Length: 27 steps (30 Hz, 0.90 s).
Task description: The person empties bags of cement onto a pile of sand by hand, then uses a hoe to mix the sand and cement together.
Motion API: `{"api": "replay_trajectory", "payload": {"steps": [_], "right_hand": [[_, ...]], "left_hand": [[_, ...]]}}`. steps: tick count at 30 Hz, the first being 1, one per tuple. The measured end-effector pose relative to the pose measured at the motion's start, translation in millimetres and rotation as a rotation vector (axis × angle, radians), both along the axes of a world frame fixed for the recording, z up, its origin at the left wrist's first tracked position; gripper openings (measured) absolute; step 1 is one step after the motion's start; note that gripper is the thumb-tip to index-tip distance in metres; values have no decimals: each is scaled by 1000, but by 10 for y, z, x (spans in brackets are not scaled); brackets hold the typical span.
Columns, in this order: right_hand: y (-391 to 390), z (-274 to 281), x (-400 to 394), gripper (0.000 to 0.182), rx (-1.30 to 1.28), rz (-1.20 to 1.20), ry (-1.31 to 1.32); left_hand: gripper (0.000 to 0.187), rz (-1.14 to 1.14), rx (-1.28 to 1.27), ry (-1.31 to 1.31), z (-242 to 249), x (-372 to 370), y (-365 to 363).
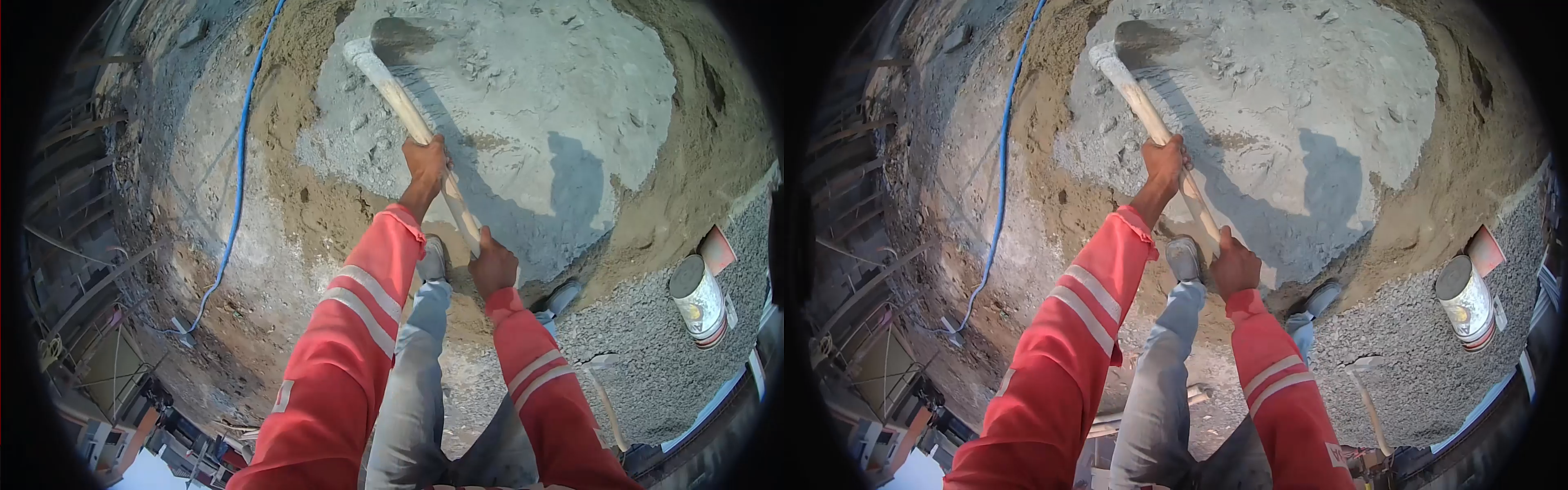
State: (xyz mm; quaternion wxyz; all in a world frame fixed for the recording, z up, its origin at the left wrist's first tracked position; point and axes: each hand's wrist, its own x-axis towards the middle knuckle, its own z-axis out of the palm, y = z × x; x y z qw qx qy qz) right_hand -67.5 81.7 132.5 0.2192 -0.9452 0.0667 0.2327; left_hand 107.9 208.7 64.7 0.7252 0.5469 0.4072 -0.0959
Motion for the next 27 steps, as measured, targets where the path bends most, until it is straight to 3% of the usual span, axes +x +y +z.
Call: {"api": "replay_trajectory", "payload": {"steps": [2,6,12,16,17,24,27], "right_hand": [[202,-49,339,35,57,-53,-82],[345,321,705,31,190,-150,-6],[-303,595,1147,26,52,-52,-236],[-604,439,1914,15,-29,-6,-523],[-649,386,2062,15,-56,42,-470],[-1449,487,1249,14,109,-59,-258],[-1866,534,693,15,107,-47,-294]], "left_hand": [[10,-101,115,-61,-8,448,179],[9,-150,126,-109,421,812,248],[10,10,-26,-185,858,1110,-152],[12,-107,-163,-161,606,1114,-771],[12,-126,-164,-151,570,1081,-895],[13,-286,148,31,367,530,-1614],[12,-292,184,40,353,136,-1995]]}}
